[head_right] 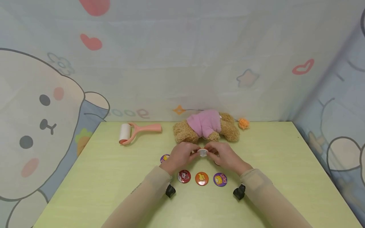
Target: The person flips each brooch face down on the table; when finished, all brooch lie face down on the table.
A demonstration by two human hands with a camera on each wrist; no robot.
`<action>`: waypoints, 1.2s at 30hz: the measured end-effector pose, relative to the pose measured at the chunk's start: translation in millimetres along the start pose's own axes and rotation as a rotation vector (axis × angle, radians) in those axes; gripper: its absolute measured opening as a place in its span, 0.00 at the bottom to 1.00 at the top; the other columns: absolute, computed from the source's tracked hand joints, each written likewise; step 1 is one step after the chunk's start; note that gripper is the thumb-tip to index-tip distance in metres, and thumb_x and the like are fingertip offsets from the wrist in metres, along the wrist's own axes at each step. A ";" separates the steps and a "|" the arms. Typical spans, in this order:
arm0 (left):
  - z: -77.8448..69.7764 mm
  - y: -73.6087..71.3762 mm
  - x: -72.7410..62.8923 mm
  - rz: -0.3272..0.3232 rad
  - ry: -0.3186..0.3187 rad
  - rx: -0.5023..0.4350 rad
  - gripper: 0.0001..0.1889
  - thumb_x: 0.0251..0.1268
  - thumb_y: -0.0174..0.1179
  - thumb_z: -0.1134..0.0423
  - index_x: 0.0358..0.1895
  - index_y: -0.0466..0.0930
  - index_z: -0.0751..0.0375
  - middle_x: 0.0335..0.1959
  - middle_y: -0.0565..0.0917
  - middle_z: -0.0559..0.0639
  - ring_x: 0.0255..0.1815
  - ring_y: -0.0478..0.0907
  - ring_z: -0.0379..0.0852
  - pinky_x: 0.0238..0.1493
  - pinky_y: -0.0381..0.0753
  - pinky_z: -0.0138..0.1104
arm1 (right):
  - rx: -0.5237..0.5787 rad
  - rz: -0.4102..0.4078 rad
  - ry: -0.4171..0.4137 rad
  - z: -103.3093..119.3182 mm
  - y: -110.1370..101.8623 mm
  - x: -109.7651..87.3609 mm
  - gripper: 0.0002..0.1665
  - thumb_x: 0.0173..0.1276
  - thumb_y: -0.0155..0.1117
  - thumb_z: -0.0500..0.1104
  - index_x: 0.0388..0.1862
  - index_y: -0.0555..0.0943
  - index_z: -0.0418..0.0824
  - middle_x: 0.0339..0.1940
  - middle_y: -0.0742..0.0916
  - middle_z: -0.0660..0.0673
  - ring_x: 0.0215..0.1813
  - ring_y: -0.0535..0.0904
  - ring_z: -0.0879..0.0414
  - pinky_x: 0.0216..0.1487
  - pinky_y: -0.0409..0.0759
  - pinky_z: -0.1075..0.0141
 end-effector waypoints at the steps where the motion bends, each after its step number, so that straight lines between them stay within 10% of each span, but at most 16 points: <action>1: -0.1 0.2 0.2 -0.001 -0.001 -0.004 0.07 0.75 0.65 0.54 0.42 0.91 0.49 0.37 0.91 0.42 0.38 0.88 0.40 0.40 0.84 0.33 | 0.004 -0.008 -0.001 -0.1 -0.2 -0.1 0.10 0.73 0.70 0.34 0.50 0.86 0.41 0.43 0.91 0.49 0.43 0.88 0.57 0.45 0.88 0.64; 11: 2.0 2.4 -1.3 -0.015 -0.020 -0.038 0.15 0.73 0.68 0.58 0.59 0.83 0.52 0.42 0.91 0.46 0.42 0.88 0.44 0.42 0.85 0.35 | 0.014 -0.042 -0.003 -0.3 -0.2 -1.1 0.17 0.70 0.70 0.29 0.57 0.83 0.36 0.49 0.90 0.42 0.45 0.89 0.52 0.46 0.88 0.63; 36: 2.0 3.4 -1.8 0.079 -0.038 -0.043 0.22 0.64 0.76 0.57 0.60 0.85 0.54 0.49 0.90 0.45 0.49 0.86 0.43 0.51 0.84 0.34 | -0.013 0.014 -0.011 0.0 2.7 0.4 0.26 0.60 0.80 0.30 0.57 0.85 0.31 0.49 0.85 0.41 0.42 0.88 0.53 0.43 0.88 0.65</action>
Point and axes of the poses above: each hand's wrist, its own x-axis towards the middle knuckle, its own y-axis out of the palm, z = x × y, the point moved 5 cm from there along x, towards the middle knuckle
